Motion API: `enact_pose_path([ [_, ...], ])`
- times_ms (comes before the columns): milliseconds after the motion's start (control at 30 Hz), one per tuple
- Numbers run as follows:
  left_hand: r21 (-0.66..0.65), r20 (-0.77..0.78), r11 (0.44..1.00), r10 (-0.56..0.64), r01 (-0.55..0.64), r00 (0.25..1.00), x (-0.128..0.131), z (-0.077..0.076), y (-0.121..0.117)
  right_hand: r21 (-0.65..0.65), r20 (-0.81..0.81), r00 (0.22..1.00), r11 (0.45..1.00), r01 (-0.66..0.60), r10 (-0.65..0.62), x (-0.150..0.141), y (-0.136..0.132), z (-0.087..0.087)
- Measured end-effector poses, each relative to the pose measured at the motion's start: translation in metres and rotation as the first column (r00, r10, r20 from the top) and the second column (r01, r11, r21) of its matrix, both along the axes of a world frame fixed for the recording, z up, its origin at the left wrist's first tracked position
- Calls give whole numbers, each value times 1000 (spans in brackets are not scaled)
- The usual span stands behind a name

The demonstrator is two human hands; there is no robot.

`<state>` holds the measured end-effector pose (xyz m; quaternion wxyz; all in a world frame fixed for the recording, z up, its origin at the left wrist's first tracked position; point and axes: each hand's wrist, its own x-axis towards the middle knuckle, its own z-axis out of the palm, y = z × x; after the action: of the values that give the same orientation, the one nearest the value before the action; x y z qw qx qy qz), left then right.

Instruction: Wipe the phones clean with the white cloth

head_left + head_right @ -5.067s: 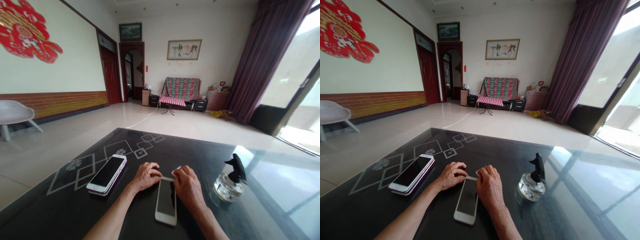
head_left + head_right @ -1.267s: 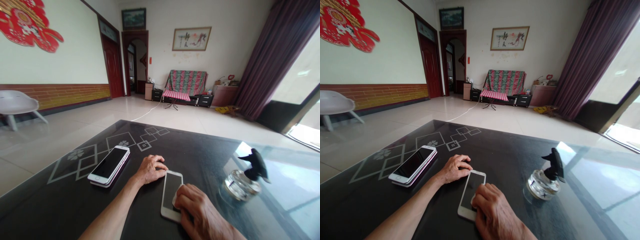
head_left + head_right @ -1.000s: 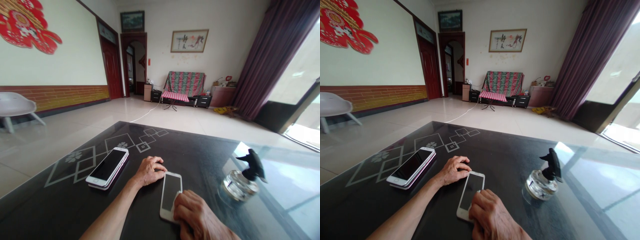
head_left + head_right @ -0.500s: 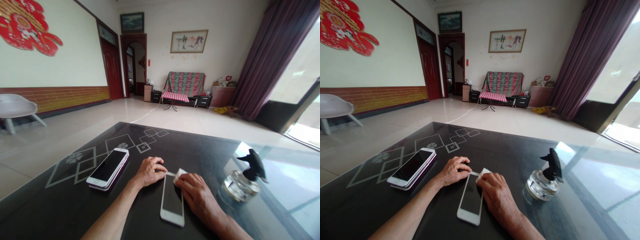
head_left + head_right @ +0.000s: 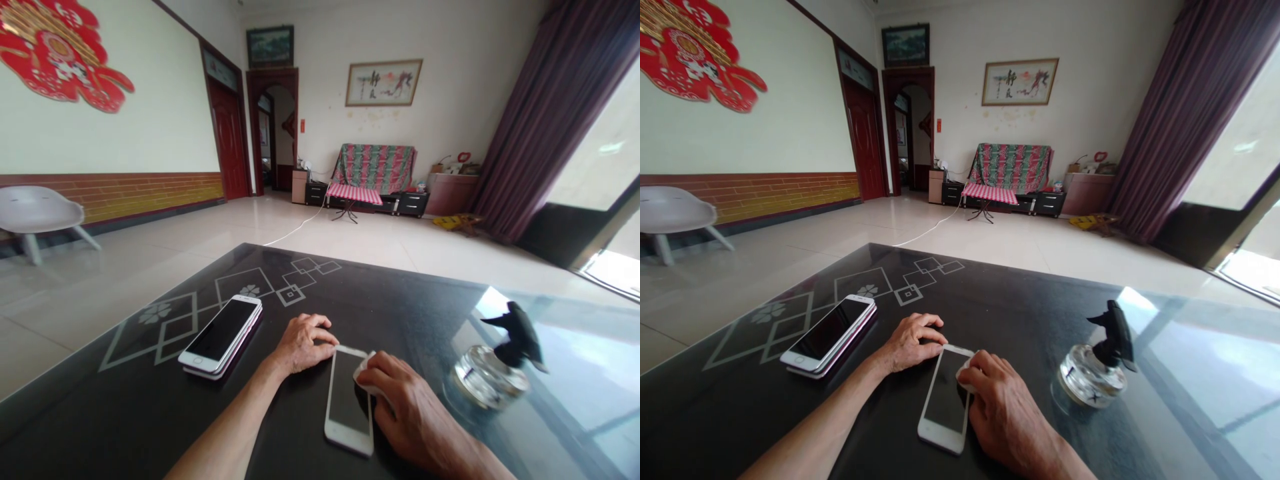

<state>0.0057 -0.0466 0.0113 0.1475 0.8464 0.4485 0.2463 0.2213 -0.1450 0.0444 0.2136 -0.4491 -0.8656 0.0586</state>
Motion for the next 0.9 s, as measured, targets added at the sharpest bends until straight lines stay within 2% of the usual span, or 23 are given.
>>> enact_pose_path([
  [200, 22, 5, 1000, -8, 8, 1000, 1, 0, 0, -133, 5, 994, 985, -110, 112, -14, -21, 15],
  [333, 13, 1, 1000, -11, 11, 1000, 1, 1, 0, -153, 32, 989, 978, -141, 147, -18, -28, 17],
  [433, 13, 0, 1000, -9, 9, 1000, 0, 0, 1, -116, 35, 992, 987, -113, 118, -15, -22, 11],
  [600, 29, 5, 1000, -6, 6, 1000, 0, 0, 0, 21, 57, 998, 999, -32, 31, -3, 0, -1],
  [700, 33, 5, 999, -6, 6, 1000, 1, -1, 0, 71, 84, 996, 997, 0, -6, 1, 7, -2],
  [900, 26, -6, 1000, -2, 2, 1000, 0, 1, 0, 33, 139, 990, 999, 27, -31, 4, 4, 4],
])
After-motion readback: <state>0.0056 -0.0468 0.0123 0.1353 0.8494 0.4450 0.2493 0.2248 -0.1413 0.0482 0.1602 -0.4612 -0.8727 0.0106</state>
